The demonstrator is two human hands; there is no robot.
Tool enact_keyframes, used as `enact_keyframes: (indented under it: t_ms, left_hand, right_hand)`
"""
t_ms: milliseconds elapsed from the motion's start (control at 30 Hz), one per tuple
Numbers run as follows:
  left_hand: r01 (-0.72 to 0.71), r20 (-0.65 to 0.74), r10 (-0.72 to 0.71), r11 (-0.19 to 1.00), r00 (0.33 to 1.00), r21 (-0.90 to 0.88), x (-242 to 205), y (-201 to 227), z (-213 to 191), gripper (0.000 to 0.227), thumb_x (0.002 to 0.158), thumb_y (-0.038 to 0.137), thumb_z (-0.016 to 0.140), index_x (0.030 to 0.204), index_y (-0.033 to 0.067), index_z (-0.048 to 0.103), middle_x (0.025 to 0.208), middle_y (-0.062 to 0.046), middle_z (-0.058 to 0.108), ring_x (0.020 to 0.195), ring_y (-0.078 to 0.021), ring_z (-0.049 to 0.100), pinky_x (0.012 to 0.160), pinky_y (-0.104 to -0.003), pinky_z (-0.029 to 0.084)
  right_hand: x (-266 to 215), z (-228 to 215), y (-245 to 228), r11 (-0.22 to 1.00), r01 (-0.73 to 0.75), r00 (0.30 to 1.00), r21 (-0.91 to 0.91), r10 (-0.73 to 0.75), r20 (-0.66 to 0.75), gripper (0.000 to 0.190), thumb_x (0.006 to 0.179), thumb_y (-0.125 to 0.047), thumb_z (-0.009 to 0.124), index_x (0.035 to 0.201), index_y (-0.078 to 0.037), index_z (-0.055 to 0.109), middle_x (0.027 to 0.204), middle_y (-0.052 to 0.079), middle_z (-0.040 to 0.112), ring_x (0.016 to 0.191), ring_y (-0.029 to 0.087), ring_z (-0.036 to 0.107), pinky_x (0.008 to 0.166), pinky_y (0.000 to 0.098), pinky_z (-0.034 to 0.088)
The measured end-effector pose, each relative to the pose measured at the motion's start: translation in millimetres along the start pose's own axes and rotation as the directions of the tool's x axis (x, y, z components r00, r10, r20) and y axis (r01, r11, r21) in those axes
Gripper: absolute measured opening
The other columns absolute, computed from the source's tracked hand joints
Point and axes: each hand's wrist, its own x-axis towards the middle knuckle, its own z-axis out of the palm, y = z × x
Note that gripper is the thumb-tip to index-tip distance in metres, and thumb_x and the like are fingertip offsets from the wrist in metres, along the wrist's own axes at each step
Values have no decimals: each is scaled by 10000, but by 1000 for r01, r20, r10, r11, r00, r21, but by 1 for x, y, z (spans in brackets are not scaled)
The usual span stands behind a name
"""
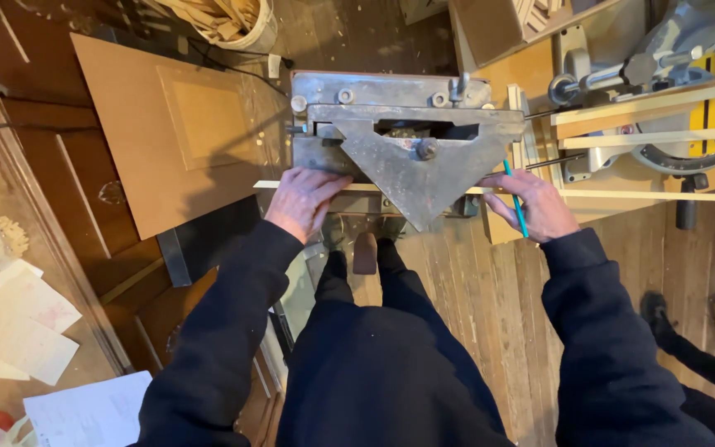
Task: Measuring and marking wood molding strips for a picture frame.
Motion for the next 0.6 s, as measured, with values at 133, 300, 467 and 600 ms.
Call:
enact_keyframes:
  t_ms: [133, 300, 467, 600]
  left_hand:
    - [-8, 36, 7, 999, 999, 44, 4, -9, 5, 612, 770, 33, 688, 1360, 189, 644, 1165, -29, 671, 1107, -251, 606, 1031, -425, 409]
    - [3, 13, -4, 999, 1000, 46, 4, -19, 10, 548, 821, 59, 677, 1352, 195, 667, 1207, -6, 668, 1103, -253, 585, 944, -399, 430]
    - [-5, 49, 6, 1000, 999, -6, 3, -15, 7, 440, 844, 121, 687, 1284, 150, 693, 1163, -32, 663, 1059, -265, 579, 906, -414, 440]
    - [-18, -11, 18, 998, 1000, 54, 1, -18, 20, 333, 918, 225, 711, 1235, 122, 704, 1128, -43, 652, 1051, -262, 580, 886, -404, 457]
  right_hand:
    - [6, 10, 11, 996, -86, 996, 8, 86, 28, 188, 928, -173, 758, 1085, -72, 733, 957, 138, 715, 924, 331, 682, 843, 424, 550]
    - [8, 16, 11, 999, -40, 998, 5, 41, -42, 177, 917, -127, 760, 1081, -63, 741, 986, 150, 721, 951, 360, 677, 848, 434, 549]
    - [1, 28, 15, 999, -30, 997, 42, 32, -64, 206, 908, -124, 752, 1107, -73, 738, 1121, 165, 718, 1026, 366, 681, 883, 429, 552]
    - [-5, 41, 26, 998, -62, 998, -31, 61, -8, 208, 904, -127, 735, 1108, -84, 733, 1154, 155, 719, 1091, 379, 661, 932, 440, 543]
